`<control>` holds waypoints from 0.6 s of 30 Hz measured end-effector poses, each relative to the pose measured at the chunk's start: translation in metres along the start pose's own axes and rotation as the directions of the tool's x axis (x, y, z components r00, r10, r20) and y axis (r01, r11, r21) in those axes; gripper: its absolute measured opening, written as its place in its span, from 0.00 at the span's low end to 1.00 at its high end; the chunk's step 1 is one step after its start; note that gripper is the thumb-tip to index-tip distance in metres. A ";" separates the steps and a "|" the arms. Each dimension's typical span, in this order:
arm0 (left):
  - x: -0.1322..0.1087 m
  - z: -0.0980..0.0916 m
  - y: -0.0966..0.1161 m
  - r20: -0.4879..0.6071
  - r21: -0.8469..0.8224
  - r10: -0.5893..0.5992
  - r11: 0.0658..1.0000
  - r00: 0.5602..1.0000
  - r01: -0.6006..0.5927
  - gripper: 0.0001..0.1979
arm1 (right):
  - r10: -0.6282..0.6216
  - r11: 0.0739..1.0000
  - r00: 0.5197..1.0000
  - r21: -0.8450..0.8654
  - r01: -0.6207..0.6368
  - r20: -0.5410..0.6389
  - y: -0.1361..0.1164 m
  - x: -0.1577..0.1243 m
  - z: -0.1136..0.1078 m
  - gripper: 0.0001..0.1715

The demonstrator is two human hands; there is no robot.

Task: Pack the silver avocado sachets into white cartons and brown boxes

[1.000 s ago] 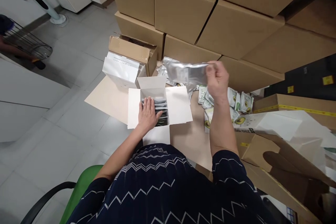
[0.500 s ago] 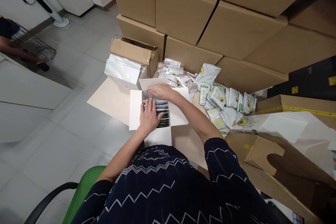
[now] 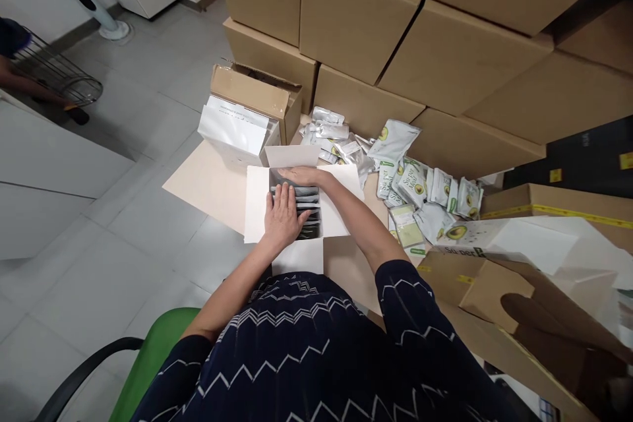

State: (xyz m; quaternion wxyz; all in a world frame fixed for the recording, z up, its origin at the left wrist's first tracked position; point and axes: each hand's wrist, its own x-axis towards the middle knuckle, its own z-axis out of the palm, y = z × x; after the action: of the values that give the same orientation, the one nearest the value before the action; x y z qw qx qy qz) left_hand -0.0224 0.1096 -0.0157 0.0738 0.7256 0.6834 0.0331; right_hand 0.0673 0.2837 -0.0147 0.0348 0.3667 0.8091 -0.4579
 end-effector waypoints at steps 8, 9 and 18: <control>0.005 0.000 0.002 0.006 -0.016 -0.043 0.999 0.999 0.043 0.41 | 0.062 0.998 0.998 0.022 -0.063 0.017 -0.004 0.000 0.006 0.53; 0.005 0.001 0.002 0.010 -0.010 -0.041 0.999 0.999 0.041 0.41 | 0.072 0.997 0.997 0.032 -0.073 0.025 -0.006 -0.001 0.006 0.52; 0.003 0.001 0.000 0.033 0.014 -0.018 1.000 0.999 0.017 0.42 | -0.026 0.862 0.963 0.482 0.157 -0.267 0.002 -0.086 -0.054 0.42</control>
State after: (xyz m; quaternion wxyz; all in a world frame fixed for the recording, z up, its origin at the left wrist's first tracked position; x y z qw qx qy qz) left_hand -0.0222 0.1126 -0.0168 0.0803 0.7206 0.6885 0.0157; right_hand 0.1468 0.2778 0.0490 -0.1856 0.3792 0.6776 -0.6021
